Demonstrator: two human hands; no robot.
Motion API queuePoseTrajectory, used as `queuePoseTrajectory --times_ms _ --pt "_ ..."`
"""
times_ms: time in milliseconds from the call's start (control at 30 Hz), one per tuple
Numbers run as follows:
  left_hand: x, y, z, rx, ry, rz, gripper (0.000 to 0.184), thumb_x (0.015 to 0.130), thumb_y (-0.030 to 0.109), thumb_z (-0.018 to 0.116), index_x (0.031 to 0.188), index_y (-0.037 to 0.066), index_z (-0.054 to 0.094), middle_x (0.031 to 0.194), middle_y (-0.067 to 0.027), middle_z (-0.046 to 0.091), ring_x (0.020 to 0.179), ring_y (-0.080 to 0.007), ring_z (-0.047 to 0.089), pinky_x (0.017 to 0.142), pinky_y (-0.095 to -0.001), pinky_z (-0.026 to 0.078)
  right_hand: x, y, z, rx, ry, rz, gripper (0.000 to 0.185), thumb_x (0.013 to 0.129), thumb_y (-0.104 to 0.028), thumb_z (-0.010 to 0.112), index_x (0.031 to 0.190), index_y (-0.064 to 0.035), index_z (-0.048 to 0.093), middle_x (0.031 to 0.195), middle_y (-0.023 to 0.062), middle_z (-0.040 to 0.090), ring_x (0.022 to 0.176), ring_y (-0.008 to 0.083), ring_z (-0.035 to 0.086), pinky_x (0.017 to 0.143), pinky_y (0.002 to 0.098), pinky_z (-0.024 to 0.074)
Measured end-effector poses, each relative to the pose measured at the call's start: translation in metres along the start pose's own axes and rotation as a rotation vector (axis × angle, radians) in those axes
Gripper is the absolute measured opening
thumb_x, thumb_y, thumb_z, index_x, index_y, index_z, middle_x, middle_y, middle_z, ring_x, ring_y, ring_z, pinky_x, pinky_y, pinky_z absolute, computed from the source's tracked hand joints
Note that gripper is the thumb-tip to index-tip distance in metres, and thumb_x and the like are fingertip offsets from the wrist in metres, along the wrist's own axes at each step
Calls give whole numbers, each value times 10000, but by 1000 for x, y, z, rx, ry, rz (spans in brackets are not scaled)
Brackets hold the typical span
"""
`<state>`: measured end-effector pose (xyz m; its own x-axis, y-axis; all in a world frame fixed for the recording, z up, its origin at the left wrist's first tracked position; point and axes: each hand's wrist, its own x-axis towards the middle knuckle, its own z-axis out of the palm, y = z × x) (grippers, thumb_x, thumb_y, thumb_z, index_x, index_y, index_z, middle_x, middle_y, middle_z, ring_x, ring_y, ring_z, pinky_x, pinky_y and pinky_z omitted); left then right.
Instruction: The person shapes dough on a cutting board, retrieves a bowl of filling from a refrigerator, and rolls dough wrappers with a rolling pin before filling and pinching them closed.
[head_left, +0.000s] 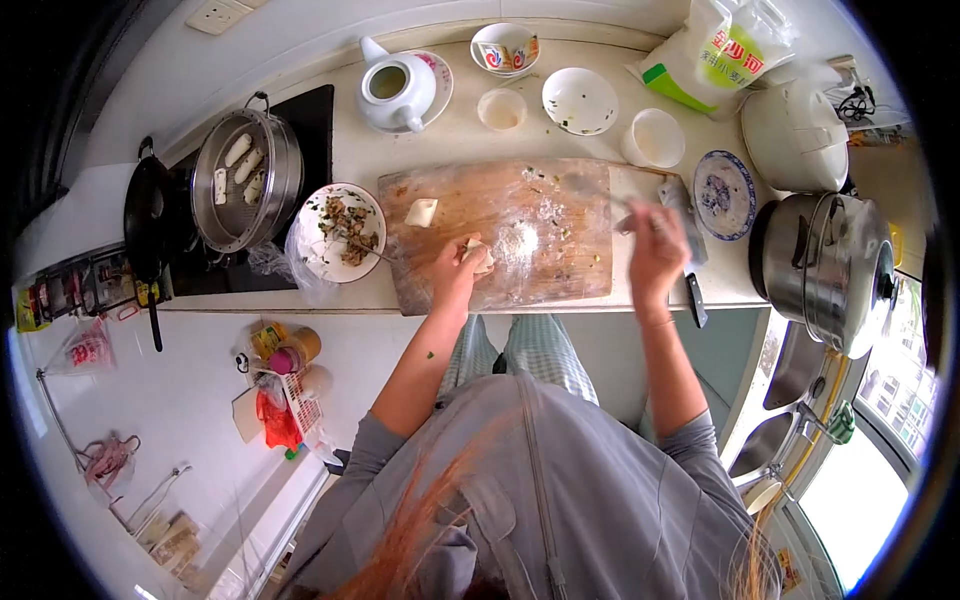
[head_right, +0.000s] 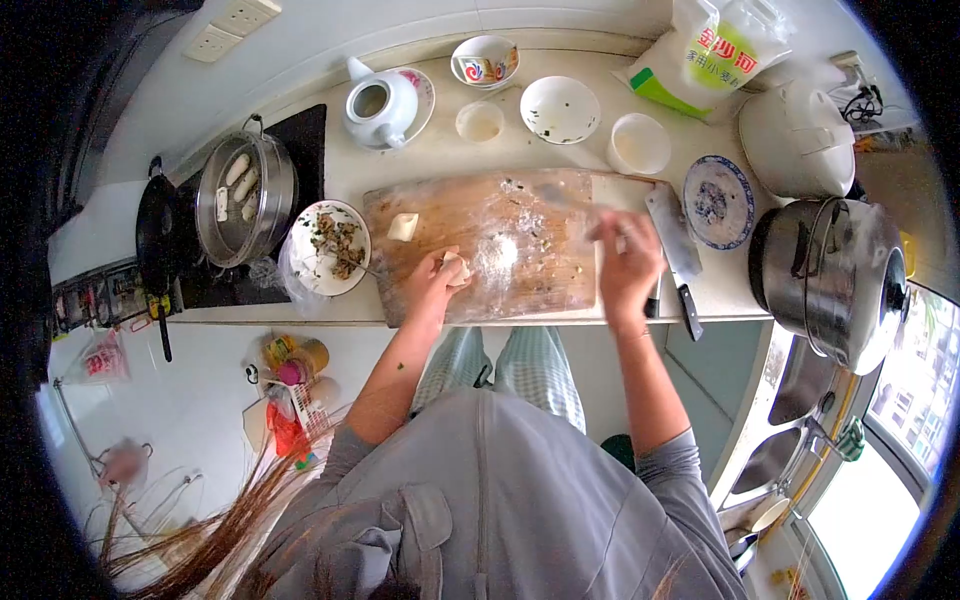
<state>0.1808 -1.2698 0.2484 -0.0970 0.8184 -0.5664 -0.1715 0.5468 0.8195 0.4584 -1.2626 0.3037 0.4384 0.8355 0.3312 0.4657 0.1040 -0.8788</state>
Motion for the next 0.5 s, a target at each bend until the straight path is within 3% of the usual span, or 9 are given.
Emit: queuePoseTrajectory --times_ms 33,67,100,133,233,267,367,433,500 --pt "4 -4 -2 -43 -9 0 379 923 145 721 1259 11 607 1129 -77 671 990 -186 676 853 -336 571 13 6 -10 -228 66 -45 122 953 -123 683 954 -42 775 826 40 704 685 118 659 610 254 533" --pt "5 -5 -2 83 -12 97 374 923 151 721 1255 17 615 1129 -74 672 984 -181 678 841 -328 569 24 27 -11 -160 236 -33 162 978 -141 653 929 -41 772 768 30 695 674 104 642 597 264 516" --pt "6 -8 0 210 -16 192 368 923 158 721 1251 23 624 1129 -71 674 977 -177 680 829 -320 566 40 30 -13 -43 378 118 210 992 -164 642 901 -19 763 743 29 697 673 94 632 608 270 502" --pt "8 -11 3 336 -22 287 362 923 165 721 1247 30 632 1129 -68 675 970 -172 682 817 -312 564 56 27 -20 -97 418 206 243 990 -217 654 927 -7 758 735 39 699 661 95 626 621 269 496" --pt "6 -5 31 513 -157 329 389 884 160 749 1244 60 640 1122 -136 689 1004 -220 685 813 -326 567 84 76 -19 -146 343 256 301 962 -294 698 997 0 754 761 45 708 660 98 637 648 263 504" --pt "4 -1 39 590 -176 368 390 865 167 767 1228 96 644 1066 -153 673 952 -238 687 800 -330 559 89 82 -14 -134 276 303 314 945 -300 718 1007 6 752 756 51 705 667 102 642 655 265 508" --pt "14 -7 46 884 -90 609 374 851 183 782 1183 89 639 1004 -135 635 902 -258 674 775 -361 549 95 97 -3 -1 125 437 378 893 -306 779 1067 27 732 794 85 707 715 126 664 677 274 519" --pt "20 -11 47 770 -28 580 336 846 186 789 1099 49 615 948 -122 579 850 -269 648 749 -384 525 91 105 4 211 94 514 461 856 -292 820 1147 44 697 886 128 723 788 157 689 697 281 525" --pt "20 -11 48 749 62 523 314 844 169 790 1053 25 605 935 -121 574 840 -265 641 737 -379 513 79 95 4 -77 169 417 507 847 -245 826 1211 55 640 985 171 702 884 192 680 748 313 524"
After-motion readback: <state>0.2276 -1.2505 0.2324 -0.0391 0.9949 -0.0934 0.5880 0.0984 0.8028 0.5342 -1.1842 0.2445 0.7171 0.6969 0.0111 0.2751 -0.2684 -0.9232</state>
